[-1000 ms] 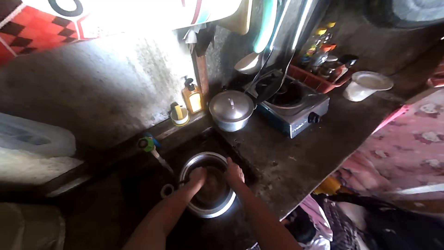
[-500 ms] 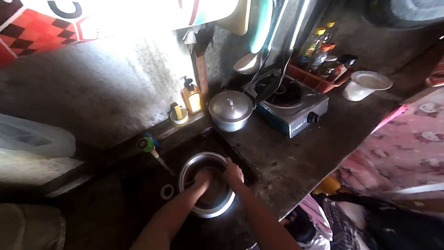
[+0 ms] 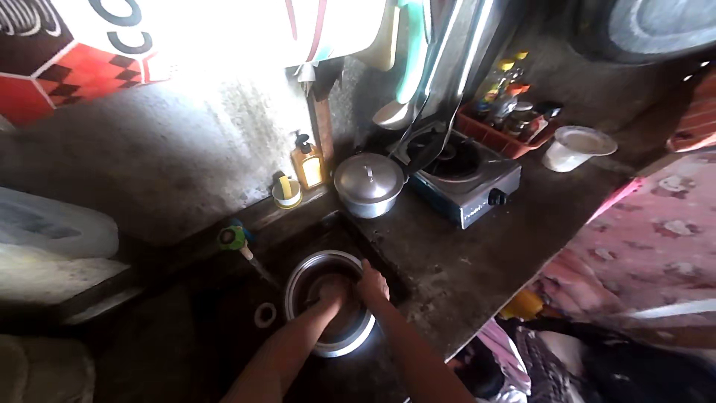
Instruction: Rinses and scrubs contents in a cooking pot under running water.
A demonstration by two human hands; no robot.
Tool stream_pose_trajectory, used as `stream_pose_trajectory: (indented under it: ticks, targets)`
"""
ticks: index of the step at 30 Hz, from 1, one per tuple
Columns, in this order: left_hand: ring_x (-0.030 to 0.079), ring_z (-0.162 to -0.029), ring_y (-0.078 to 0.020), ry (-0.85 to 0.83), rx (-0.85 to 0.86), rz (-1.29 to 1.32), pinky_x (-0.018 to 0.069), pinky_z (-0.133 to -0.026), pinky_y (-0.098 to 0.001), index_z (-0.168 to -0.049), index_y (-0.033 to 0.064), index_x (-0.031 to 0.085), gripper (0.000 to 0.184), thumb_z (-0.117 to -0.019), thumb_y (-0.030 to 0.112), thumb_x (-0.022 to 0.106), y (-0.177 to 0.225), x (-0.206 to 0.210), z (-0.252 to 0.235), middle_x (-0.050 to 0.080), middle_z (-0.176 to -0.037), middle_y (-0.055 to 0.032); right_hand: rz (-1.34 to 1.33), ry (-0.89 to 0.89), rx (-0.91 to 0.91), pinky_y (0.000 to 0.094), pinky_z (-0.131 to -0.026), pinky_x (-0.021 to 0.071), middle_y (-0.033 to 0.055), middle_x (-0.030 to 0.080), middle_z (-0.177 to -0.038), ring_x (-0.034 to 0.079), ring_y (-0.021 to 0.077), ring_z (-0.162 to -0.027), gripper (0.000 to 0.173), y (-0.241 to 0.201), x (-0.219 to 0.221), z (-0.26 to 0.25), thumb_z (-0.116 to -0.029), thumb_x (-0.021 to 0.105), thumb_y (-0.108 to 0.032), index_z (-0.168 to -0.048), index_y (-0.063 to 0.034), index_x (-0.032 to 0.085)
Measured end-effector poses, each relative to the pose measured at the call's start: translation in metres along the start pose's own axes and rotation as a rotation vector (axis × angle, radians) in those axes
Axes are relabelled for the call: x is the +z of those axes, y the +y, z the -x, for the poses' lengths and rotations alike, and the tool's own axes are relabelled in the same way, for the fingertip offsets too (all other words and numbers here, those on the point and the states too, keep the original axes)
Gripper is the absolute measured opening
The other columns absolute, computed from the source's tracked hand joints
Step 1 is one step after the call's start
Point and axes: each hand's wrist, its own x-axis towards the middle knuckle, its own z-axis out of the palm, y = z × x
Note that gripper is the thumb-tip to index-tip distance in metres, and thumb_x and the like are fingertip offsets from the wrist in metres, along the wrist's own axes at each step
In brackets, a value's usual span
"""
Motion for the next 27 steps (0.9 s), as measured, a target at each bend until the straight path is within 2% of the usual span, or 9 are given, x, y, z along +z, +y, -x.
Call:
stream_pose_trajectory:
  ticks: [3, 8, 11, 14, 17, 20, 23, 24, 27]
  targets:
    - [0.061, -0.124, -0.0426, 0.079, -0.068, 0.007, 0.0535, -0.093, -0.0605, -0.128, 0.0021, 0.065, 0.032, -0.104, 0.018, 0.052, -0.009, -0.008, -0.015, 0.062, -0.136, -0.0228, 0.003, -0.002, -0.004, 0.0568, -0.092, 0.0567, 0.0177, 0.067, -0.13, 0.067, 0.0383, -0.119, 0.066, 0.0, 0.002, -0.001, -0.0951, 0.061, -0.011, -0.155, -0.0264, 0.038]
    - [0.056, -0.13, -0.0433, 0.018, -0.005, 0.019, 0.0493, -0.099, -0.0631, -0.137, 0.0026, 0.06, 0.037, -0.105, 0.02, 0.052, -0.003, 0.003, 0.002, 0.057, -0.143, -0.0231, 0.004, -0.012, -0.001, 0.0564, -0.093, 0.0563, 0.0172, 0.066, -0.132, 0.067, 0.0366, -0.12, 0.068, -0.001, -0.001, 0.001, -0.095, 0.061, -0.011, -0.157, -0.0269, 0.036]
    - [0.062, -0.124, -0.0416, 0.088, -0.103, 0.043, 0.0537, -0.093, -0.0602, -0.128, 0.0034, 0.065, 0.032, -0.1045, 0.019, 0.051, -0.015, -0.009, -0.016, 0.063, -0.135, -0.0219, 0.01, -0.011, 0.001, 0.0561, -0.092, 0.0565, 0.0169, 0.066, -0.131, 0.067, 0.0368, -0.119, 0.069, -0.001, 0.0, 0.001, -0.0942, 0.062, -0.011, -0.156, -0.0268, 0.036]
    - [0.057, -0.128, -0.0451, -0.026, 0.021, -0.032, 0.05, -0.096, -0.0658, -0.137, 0.0031, 0.06, 0.037, -0.1041, 0.02, 0.054, -0.01, 0.006, -0.002, 0.058, -0.142, -0.0237, 0.008, -0.019, 0.0, 0.0567, -0.092, 0.0563, 0.0171, 0.066, -0.131, 0.067, 0.0371, -0.119, 0.069, -0.001, 0.001, 0.002, -0.0945, 0.061, -0.01, -0.156, -0.0274, 0.036]
    - [0.053, -0.131, -0.0475, -0.119, 0.152, -0.119, 0.0463, -0.098, -0.0704, -0.139, 0.0026, 0.057, 0.04, -0.1043, 0.022, 0.054, -0.017, 0.008, 0.005, 0.055, -0.144, -0.0257, 0.003, -0.008, 0.006, 0.0564, -0.091, 0.0568, 0.017, 0.067, -0.129, 0.067, 0.0368, -0.118, 0.068, 0.0, 0.0, 0.002, -0.0948, 0.061, -0.011, -0.155, -0.0271, 0.036]
    - [0.058, -0.128, -0.0452, -0.055, 0.085, -0.092, 0.0493, -0.097, -0.0671, -0.135, 0.0044, 0.061, 0.036, -0.1072, 0.022, 0.047, -0.034, -0.006, -0.007, 0.06, -0.14, -0.0228, 0.013, -0.015, 0.008, 0.0565, -0.092, 0.0562, 0.0174, 0.066, -0.131, 0.067, 0.0372, -0.119, 0.067, -0.002, 0.0, 0.002, -0.0954, 0.061, -0.011, -0.156, -0.0264, 0.036]
    - [0.053, -0.131, -0.0482, -0.161, 0.145, -0.128, 0.0453, -0.1, -0.0698, -0.138, -0.0001, 0.057, 0.039, -0.1063, 0.021, 0.051, -0.035, 0.002, 0.012, 0.055, -0.143, -0.0268, 0.017, -0.02, 0.01, 0.0565, -0.093, 0.0559, 0.0174, 0.066, -0.132, 0.066, 0.0373, -0.12, 0.067, -0.002, -0.002, 0.001, -0.0966, 0.058, -0.01, -0.157, -0.0274, 0.035]
    - [0.055, -0.129, -0.0484, -0.178, 0.172, -0.153, 0.0462, -0.098, -0.0704, -0.135, -0.0003, 0.059, 0.037, -0.1053, 0.021, 0.053, -0.038, 0.006, 0.016, 0.057, -0.14, -0.027, 0.014, -0.021, 0.009, 0.057, -0.093, 0.0557, 0.0179, 0.066, -0.132, 0.066, 0.038, -0.12, 0.068, -0.002, -0.002, 0.001, -0.0963, 0.059, -0.011, -0.157, -0.0271, 0.035]
    - [0.056, -0.129, -0.0454, -0.122, 0.099, -0.135, 0.0483, -0.099, -0.0661, -0.132, 0.0003, 0.062, 0.034, -0.1069, 0.019, 0.048, -0.042, -0.008, 0.008, 0.059, -0.138, -0.025, 0.014, -0.01, 0.012, 0.0569, -0.092, 0.0563, 0.0181, 0.066, -0.131, 0.066, 0.0384, -0.119, 0.068, -0.002, -0.001, 0.0, -0.0955, 0.06, -0.01, -0.157, -0.0268, 0.035]
